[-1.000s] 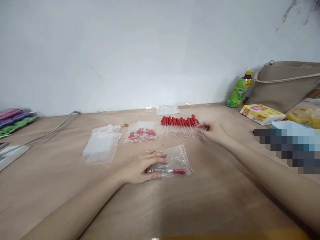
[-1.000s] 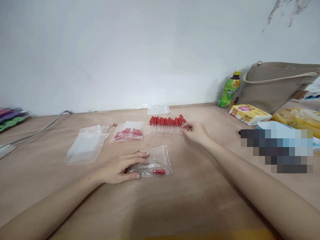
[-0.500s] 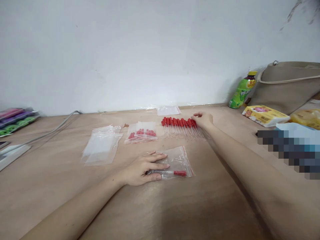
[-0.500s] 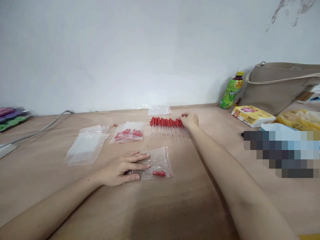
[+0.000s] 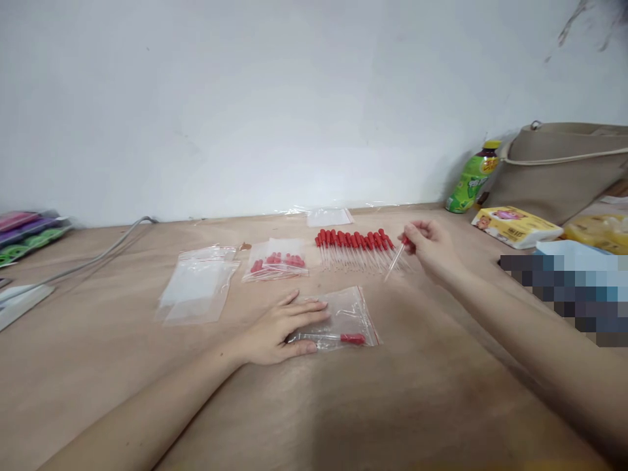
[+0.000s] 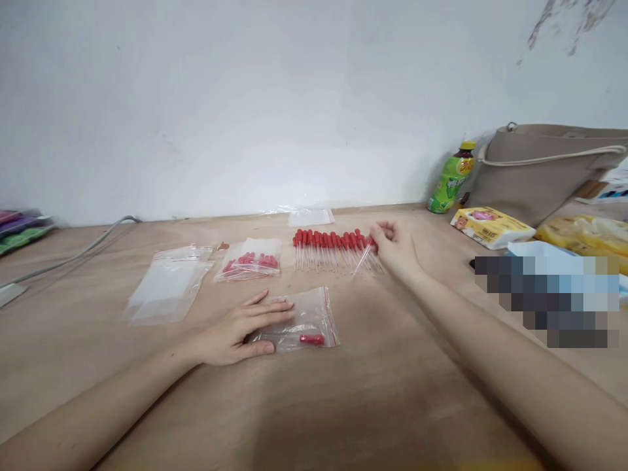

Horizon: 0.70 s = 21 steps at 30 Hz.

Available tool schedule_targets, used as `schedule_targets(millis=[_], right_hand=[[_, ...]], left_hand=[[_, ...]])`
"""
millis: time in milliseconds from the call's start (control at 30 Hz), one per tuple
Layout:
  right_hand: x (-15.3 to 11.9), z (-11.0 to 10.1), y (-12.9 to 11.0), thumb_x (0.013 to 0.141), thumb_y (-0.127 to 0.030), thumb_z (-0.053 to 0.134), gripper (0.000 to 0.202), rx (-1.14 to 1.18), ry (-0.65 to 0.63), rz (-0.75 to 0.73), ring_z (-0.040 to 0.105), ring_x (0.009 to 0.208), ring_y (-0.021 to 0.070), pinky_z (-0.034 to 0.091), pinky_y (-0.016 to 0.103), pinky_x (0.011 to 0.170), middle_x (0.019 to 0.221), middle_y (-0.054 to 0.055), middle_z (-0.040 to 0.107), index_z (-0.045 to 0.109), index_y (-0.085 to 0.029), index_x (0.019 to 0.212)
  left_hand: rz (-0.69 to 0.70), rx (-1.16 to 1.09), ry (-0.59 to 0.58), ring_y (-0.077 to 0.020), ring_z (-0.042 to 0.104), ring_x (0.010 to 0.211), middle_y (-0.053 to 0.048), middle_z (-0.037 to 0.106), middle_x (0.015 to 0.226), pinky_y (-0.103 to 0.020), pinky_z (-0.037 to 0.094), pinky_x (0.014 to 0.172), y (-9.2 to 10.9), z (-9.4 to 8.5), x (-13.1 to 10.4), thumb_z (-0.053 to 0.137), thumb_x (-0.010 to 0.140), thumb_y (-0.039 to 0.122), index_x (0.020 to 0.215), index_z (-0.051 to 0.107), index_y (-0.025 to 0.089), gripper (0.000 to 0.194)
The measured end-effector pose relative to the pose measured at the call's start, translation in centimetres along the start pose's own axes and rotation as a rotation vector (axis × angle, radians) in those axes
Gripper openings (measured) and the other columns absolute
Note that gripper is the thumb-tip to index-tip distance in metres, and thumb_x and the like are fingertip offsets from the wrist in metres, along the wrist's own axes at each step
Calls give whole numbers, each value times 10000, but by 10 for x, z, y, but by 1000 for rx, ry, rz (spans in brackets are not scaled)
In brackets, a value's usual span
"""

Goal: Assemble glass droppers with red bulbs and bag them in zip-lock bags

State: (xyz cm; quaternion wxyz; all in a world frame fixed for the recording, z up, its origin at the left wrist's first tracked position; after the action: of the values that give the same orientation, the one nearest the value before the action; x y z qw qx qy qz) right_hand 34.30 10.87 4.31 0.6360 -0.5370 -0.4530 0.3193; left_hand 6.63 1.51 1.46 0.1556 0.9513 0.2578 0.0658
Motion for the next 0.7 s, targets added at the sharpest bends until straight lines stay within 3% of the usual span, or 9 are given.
schedule_targets(millis=[200, 267, 367, 567, 700], right_hand=[[-62, 8, 42, 650, -441, 668, 316, 160, -103, 261, 516, 490, 85, 468, 229, 485, 656, -17, 576, 473, -215, 753], [-75, 14, 47, 650, -436, 670, 312, 194, -144, 322, 552, 522, 104, 497, 260, 528, 692, -3, 592, 474, -221, 761], [-89, 26, 48, 645, -422, 687, 315, 173, -307, 381, 598, 609, 124, 513, 279, 611, 735, 16, 621, 494, -208, 772], [-110, 47, 37, 618, -358, 728, 280, -84, -736, 254, 507, 540, 68, 406, 198, 517, 620, -31, 583, 559, -167, 733], [-116, 58, 31, 628, -346, 710, 220, -207, -841, 142, 420, 480, 58, 317, 189, 456, 521, -54, 503, 617, -159, 700]], left_hand=[[-4, -27, 33, -226, 357, 1268, -40, 377, 1390, -488, 120, 1096, 1, -2, -1, 470, 855, 447, 1386, 212, 291, 610], [-12, -27, 39, -244, 342, 1275, -50, 376, 1389, -506, 113, 1092, 2, -3, -1, 470, 854, 450, 1385, 213, 282, 614], [-18, -30, 44, -262, 320, 1285, -61, 374, 1389, -517, 123, 1087, 3, -3, -1, 460, 857, 453, 1384, 221, 266, 608], [-19, -51, 48, -217, 351, 1271, -35, 374, 1393, -468, 136, 1103, 1, -2, 0, 449, 865, 447, 1381, 224, 273, 590], [-14, -45, 36, -208, 358, 1267, -35, 372, 1394, -463, 139, 1102, 0, 0, 0, 450, 866, 444, 1383, 221, 274, 590]])
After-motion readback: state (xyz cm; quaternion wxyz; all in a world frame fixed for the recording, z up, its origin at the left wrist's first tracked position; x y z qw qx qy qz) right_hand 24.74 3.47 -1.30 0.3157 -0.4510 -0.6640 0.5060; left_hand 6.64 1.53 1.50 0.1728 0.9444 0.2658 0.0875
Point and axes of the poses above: each hand's wrist, its own x-axis towards the middle knuckle, its own z-axis out of the palm, y = z × x, the point moved 8 cm from there along x, towards the middle knuckle
